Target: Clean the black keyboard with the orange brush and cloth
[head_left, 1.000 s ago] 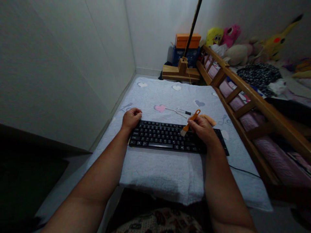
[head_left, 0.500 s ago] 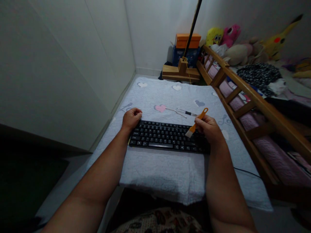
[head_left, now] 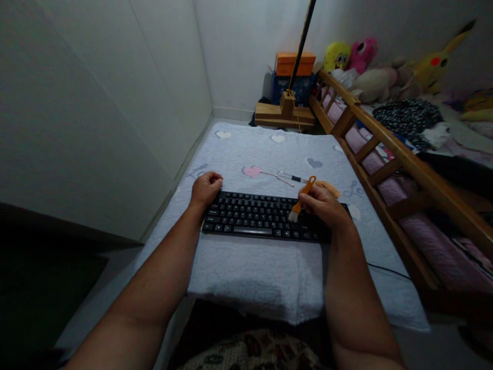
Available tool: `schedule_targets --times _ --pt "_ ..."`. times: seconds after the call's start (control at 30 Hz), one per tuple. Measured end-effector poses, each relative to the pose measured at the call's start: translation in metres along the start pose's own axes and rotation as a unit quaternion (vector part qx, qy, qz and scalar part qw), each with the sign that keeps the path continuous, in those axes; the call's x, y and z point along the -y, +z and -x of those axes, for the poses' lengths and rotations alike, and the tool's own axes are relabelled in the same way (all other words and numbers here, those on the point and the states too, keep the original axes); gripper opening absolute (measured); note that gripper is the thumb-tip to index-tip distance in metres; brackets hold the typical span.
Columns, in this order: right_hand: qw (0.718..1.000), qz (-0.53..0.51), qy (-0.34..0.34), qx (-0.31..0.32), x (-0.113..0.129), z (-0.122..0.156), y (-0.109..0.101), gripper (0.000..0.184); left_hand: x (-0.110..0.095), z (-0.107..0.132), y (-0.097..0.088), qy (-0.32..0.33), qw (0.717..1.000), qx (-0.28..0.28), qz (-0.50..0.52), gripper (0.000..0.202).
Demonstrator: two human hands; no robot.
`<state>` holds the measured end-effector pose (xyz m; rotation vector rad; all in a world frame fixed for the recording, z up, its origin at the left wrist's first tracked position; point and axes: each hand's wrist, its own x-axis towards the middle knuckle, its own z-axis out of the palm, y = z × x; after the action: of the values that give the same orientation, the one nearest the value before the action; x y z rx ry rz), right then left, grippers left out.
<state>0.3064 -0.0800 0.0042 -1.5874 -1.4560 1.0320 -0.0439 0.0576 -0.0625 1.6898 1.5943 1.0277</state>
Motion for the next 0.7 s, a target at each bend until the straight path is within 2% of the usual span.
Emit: schedule_targets --times 0.17,0.47,0.57,0.7 --pt "0.995 -0.017 -0.039 -0.086 -0.009 -0.007 0.003 0.034 0.000 0.001 0.000 -0.005 1.000 0.000 0.001 0.018" --pt "0.977 -0.073 -0.031 -0.199 -0.009 -0.010 -0.001 0.038 0.001 -0.001 0.001 -0.008 1.000 0.000 0.002 0.018" --pt "0.981 -0.078 -0.010 -0.176 -0.005 -0.004 -0.006 0.033 0.000 -0.001 0.001 -0.009 1.000 0.002 0.002 0.018" --pt "0.993 -0.082 0.008 -0.090 0.004 0.004 -0.009 0.031 0.001 0.000 0.001 0.000 1.000 0.002 0.006 0.019"
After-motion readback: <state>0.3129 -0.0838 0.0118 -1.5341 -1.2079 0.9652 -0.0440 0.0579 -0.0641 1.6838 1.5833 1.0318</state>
